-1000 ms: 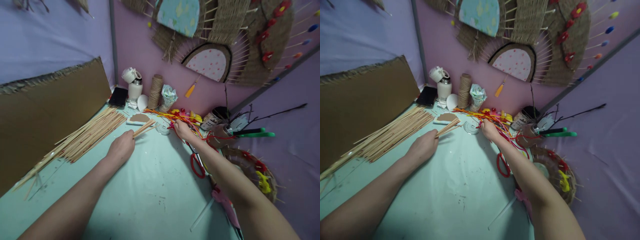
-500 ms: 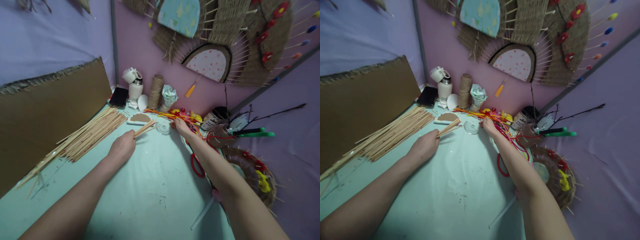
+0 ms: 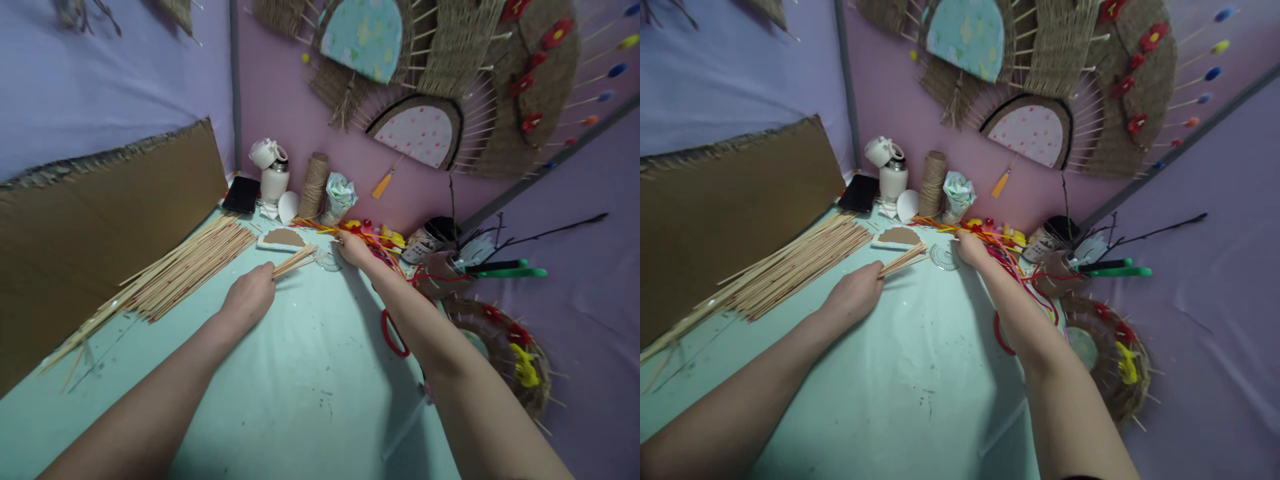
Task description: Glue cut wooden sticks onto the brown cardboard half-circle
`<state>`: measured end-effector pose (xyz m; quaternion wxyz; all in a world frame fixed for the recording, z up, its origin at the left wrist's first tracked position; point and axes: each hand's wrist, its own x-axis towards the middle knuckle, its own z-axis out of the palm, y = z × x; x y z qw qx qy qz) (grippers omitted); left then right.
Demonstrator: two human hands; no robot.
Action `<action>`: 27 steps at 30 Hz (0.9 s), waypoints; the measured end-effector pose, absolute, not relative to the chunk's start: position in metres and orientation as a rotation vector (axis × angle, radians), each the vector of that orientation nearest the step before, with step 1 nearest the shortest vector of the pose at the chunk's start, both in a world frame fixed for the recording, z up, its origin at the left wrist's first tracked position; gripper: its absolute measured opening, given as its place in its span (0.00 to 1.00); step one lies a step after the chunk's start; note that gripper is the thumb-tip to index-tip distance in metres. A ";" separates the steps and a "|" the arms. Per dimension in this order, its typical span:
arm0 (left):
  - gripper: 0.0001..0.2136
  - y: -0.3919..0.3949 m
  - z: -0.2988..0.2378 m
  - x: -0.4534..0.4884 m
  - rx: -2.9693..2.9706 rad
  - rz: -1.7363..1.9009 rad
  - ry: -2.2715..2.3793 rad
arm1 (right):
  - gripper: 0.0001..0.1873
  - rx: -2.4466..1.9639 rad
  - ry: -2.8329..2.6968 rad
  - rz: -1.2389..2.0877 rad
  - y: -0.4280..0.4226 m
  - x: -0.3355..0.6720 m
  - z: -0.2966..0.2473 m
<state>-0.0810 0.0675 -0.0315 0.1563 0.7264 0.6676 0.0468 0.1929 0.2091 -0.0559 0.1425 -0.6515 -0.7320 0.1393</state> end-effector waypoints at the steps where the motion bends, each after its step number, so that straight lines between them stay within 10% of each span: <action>1: 0.11 0.067 -0.032 -0.081 2.084 0.130 1.912 | 0.05 -1.885 -2.160 0.377 0.211 0.189 -0.056; 27: 0.14 0.065 -0.032 -0.082 2.114 0.130 1.833 | 0.05 -2.005 -2.388 0.249 0.142 0.171 -0.012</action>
